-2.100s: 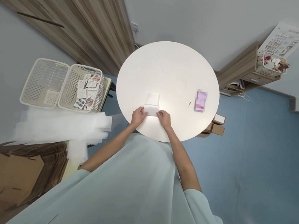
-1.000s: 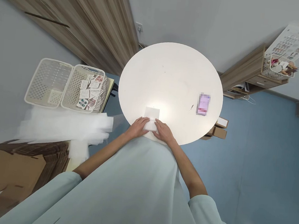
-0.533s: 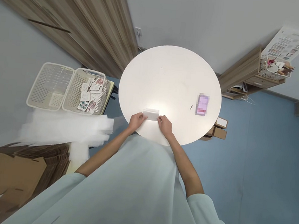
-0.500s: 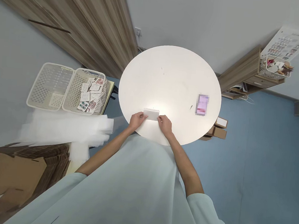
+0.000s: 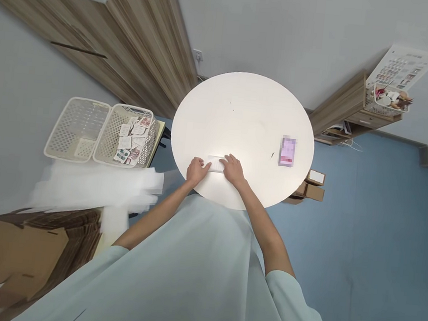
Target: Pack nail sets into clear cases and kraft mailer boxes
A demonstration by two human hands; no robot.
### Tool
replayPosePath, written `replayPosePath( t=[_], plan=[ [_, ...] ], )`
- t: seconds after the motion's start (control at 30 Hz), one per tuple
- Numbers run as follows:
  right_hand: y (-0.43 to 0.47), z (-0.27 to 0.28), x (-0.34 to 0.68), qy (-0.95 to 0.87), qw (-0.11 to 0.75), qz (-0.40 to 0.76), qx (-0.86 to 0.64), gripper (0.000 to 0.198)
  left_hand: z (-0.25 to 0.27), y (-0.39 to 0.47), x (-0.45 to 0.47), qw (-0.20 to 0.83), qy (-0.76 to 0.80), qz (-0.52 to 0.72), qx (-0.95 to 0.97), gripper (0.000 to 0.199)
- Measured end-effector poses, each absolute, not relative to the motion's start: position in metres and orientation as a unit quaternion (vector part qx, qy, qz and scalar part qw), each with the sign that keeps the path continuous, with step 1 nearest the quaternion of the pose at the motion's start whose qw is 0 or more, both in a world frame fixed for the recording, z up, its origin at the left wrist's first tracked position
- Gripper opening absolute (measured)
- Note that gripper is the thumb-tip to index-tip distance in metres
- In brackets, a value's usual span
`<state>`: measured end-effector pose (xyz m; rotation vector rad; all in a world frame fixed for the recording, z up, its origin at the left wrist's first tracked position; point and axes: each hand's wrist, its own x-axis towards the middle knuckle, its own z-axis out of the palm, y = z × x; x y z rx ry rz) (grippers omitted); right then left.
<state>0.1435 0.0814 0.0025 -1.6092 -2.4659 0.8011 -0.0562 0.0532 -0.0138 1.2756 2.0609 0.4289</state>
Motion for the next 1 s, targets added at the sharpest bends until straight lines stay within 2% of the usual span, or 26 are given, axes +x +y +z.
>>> replayPosePath(
  t=[0.13, 0.27, 0.57, 1.0],
  plan=[
    [0.072, 0.005, 0.144, -0.807, 0.022, 0.266, -0.527, 0.047, -0.017, 0.039, -0.054, 0.365, 0.794, 0.183, 0.451, 0.029],
    [0.052, 0.004, 0.141, -0.795, 0.002, 0.288, -0.534, 0.048, -0.020, 0.036, -0.049, 0.418, 0.749, 0.206, 0.470, 0.025],
    [0.027, 0.001, 0.097, -0.799, -0.018, 0.325, -0.505, 0.054, -0.024, 0.029, -0.078, 0.358, 0.759, 0.212, 0.501, 0.028],
    [0.024, 0.014, 0.040, -0.825, -0.059, 0.334, -0.452, 0.058, -0.024, 0.013, -0.122, 0.308, 0.819, 0.212, 0.436, 0.033]
  ],
)
